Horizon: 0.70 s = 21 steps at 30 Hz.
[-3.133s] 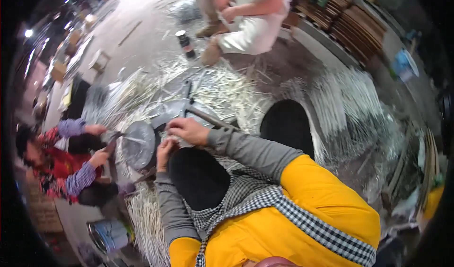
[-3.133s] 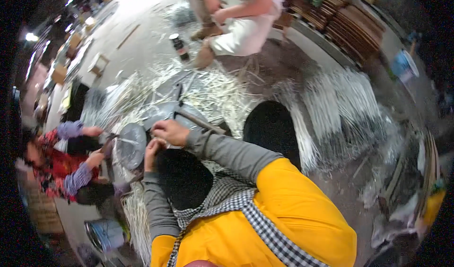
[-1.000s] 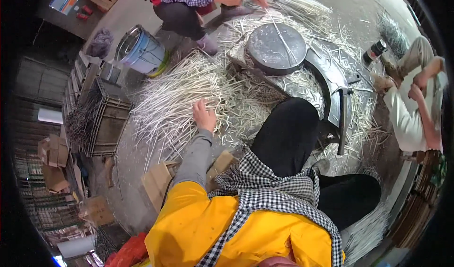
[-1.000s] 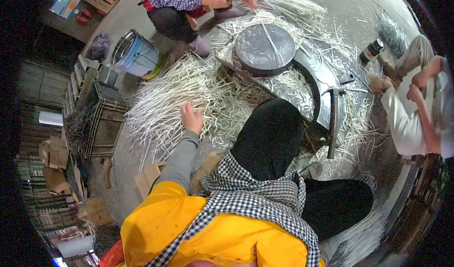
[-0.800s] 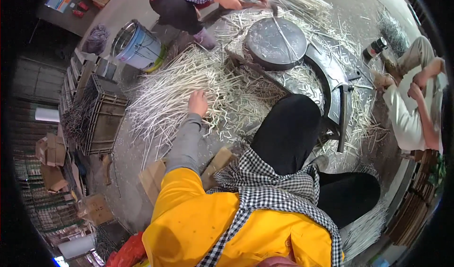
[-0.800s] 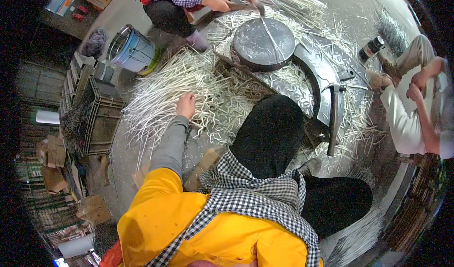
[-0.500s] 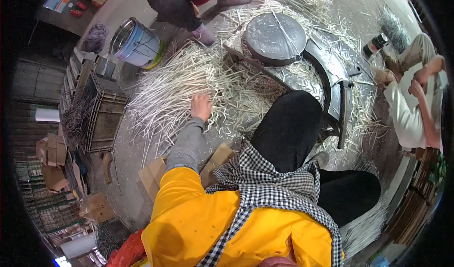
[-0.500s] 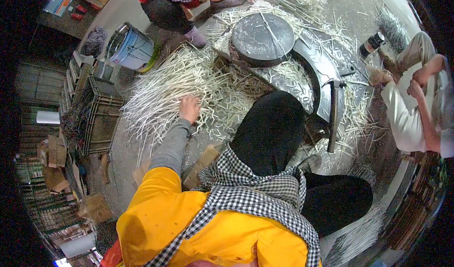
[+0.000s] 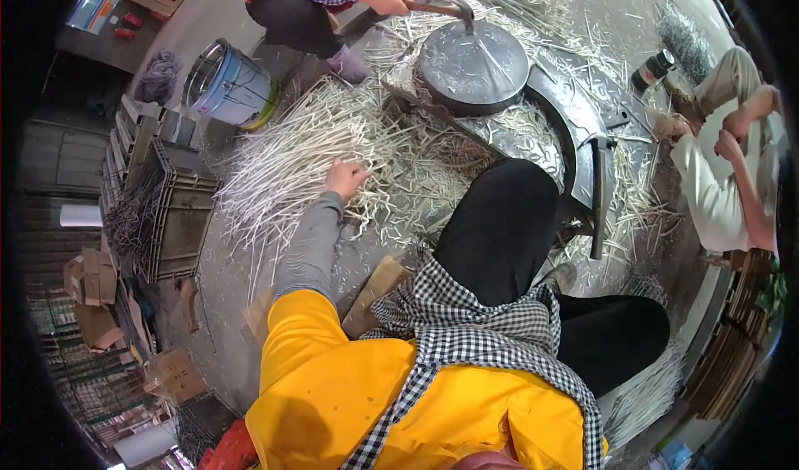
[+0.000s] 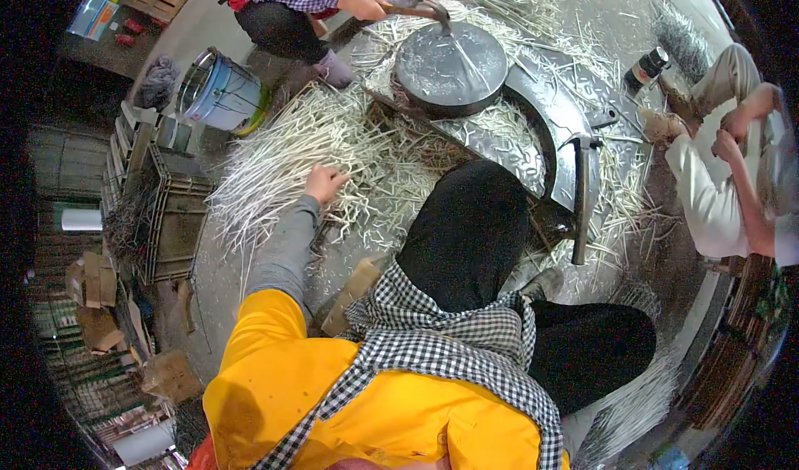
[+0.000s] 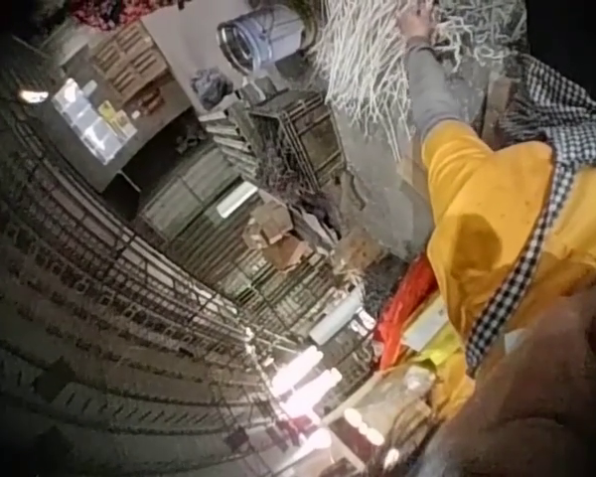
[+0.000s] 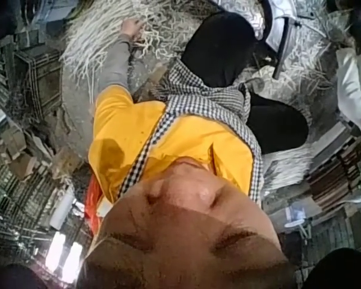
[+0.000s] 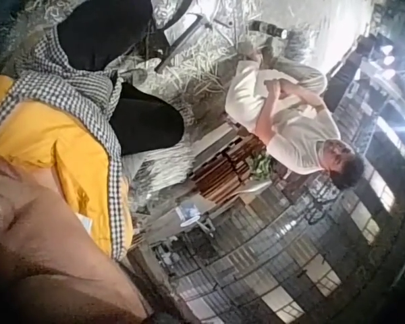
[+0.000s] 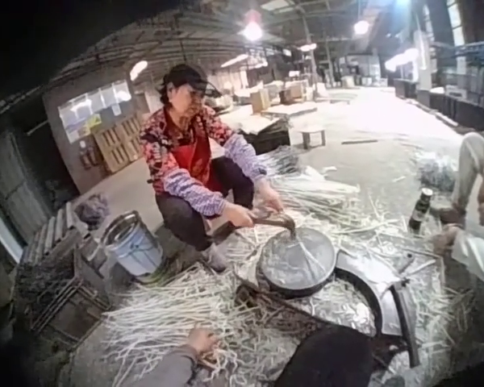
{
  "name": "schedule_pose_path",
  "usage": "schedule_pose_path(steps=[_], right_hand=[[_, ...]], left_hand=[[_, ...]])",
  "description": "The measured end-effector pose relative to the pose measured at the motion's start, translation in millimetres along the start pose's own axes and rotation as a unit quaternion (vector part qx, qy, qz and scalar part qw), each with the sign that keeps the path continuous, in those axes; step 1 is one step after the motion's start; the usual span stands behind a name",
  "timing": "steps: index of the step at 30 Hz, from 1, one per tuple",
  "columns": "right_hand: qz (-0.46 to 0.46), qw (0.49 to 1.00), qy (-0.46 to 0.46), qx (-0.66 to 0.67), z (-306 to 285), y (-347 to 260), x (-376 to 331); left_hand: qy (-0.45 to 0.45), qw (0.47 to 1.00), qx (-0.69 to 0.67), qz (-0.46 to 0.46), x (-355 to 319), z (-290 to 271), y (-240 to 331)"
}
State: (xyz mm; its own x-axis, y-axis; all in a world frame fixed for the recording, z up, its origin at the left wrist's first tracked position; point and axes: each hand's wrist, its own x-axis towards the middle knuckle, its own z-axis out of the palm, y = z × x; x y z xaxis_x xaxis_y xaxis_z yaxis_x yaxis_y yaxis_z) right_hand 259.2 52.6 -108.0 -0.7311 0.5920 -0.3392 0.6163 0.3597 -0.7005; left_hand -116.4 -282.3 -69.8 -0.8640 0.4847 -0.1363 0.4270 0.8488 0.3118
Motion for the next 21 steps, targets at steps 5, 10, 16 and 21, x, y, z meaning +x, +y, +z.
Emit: schedule_pose_path(steps=[5,10,16,21], right_hand=[[0.026,0.999,0.018,0.009,-14.9,24.1,-5.3],[0.043,0.999,0.018,0.020,-26.2,42.7,-18.5],[0.057,0.997,0.032,0.040,-44.1,67.9,-30.5],[0.062,0.995,0.047,0.066,-56.5,86.1,-43.7]], left_hand=[[-0.049,0.998,-0.039,0.002,6.1,-16.1,13.0],[0.095,0.995,0.026,0.006,-11.8,3.1,36.1],[0.138,0.986,0.014,0.091,-14.0,11.5,51.8],[0.076,0.983,-0.063,0.155,-6.1,24.0,42.3]])
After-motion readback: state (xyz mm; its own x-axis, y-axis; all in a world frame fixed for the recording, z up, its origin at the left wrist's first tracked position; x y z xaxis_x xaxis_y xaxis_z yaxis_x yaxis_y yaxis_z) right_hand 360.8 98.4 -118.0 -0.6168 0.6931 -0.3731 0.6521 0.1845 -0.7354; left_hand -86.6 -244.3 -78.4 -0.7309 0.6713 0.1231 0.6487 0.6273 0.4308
